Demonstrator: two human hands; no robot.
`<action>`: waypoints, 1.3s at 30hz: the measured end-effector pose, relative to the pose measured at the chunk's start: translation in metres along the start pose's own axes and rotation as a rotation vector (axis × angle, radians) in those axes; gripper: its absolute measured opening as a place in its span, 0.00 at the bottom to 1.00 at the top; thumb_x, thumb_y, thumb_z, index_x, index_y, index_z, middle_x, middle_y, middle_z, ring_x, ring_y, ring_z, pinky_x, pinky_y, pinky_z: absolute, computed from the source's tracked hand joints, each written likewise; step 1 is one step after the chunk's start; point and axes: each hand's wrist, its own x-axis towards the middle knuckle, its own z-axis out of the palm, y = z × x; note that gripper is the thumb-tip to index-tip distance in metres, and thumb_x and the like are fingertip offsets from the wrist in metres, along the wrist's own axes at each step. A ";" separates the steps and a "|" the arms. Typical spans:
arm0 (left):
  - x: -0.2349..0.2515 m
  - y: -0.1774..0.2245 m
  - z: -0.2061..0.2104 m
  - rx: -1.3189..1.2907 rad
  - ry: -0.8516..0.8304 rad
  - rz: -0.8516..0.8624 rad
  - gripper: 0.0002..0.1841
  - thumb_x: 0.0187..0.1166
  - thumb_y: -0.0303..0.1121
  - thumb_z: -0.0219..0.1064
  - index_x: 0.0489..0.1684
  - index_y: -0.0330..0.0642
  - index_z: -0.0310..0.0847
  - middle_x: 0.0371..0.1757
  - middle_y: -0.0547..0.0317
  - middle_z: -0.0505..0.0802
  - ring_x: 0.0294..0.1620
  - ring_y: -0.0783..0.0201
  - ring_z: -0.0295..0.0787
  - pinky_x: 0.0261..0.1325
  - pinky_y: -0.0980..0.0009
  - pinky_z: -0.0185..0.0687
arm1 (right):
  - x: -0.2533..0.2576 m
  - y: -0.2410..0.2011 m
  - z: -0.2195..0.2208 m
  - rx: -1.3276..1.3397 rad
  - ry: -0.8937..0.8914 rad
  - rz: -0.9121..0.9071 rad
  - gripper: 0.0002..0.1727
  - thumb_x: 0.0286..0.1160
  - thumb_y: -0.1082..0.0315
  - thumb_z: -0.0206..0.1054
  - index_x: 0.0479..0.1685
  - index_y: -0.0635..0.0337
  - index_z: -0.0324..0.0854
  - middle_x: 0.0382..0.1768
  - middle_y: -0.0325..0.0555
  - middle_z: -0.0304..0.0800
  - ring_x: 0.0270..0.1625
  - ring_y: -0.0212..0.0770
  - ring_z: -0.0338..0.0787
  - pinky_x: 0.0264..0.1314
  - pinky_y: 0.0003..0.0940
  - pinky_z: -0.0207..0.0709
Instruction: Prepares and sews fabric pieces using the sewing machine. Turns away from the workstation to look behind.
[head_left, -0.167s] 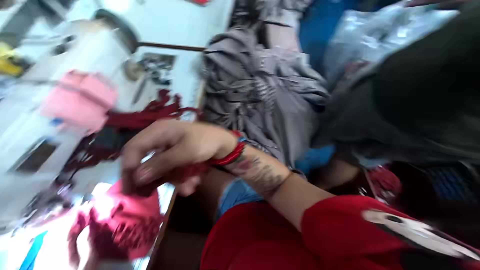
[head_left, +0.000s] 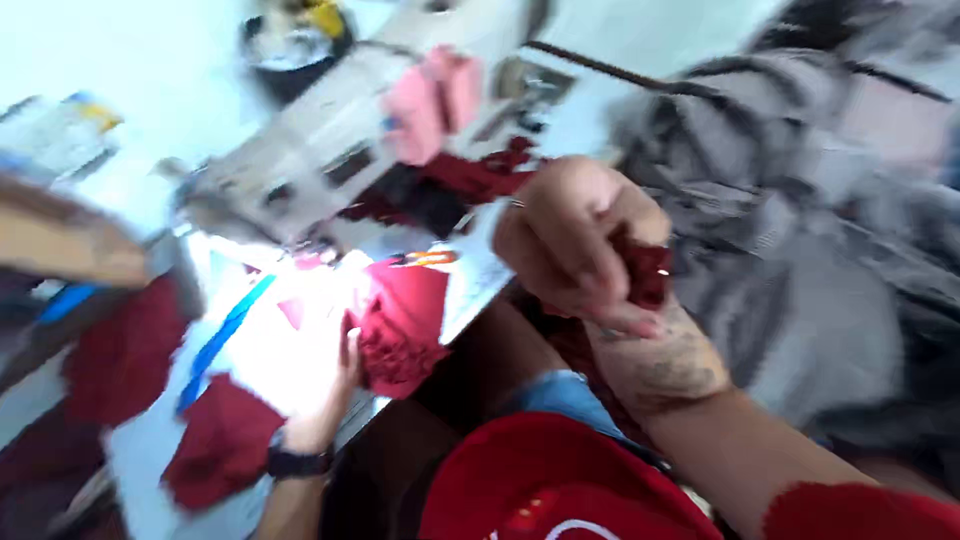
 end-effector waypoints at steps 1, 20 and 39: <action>-0.006 0.007 0.001 0.030 0.025 -0.007 0.25 0.91 0.43 0.54 0.78 0.34 0.77 0.76 0.38 0.84 0.79 0.40 0.79 0.82 0.40 0.69 | 0.006 0.017 -0.003 0.092 -0.041 0.055 0.12 0.84 0.58 0.66 0.41 0.56 0.88 0.30 0.34 0.93 0.22 0.23 0.90 0.19 0.16 0.83; -0.007 -0.014 0.007 0.031 0.179 -0.103 0.24 0.90 0.51 0.53 0.70 0.50 0.87 0.77 0.59 0.86 0.80 0.55 0.77 0.80 0.45 0.65 | 0.038 0.222 -0.027 -1.101 0.192 0.685 0.11 0.81 0.61 0.70 0.45 0.59 0.90 0.38 0.50 0.92 0.43 0.46 0.91 0.51 0.51 0.85; 0.013 -0.017 -0.008 0.136 -0.043 -0.059 0.29 0.90 0.54 0.47 0.85 0.55 0.72 0.83 0.66 0.79 0.84 0.54 0.69 0.71 0.44 0.66 | 0.032 0.214 -0.026 -1.554 0.034 0.587 0.11 0.82 0.62 0.66 0.43 0.58 0.91 0.42 0.53 0.91 0.43 0.55 0.93 0.41 0.59 0.85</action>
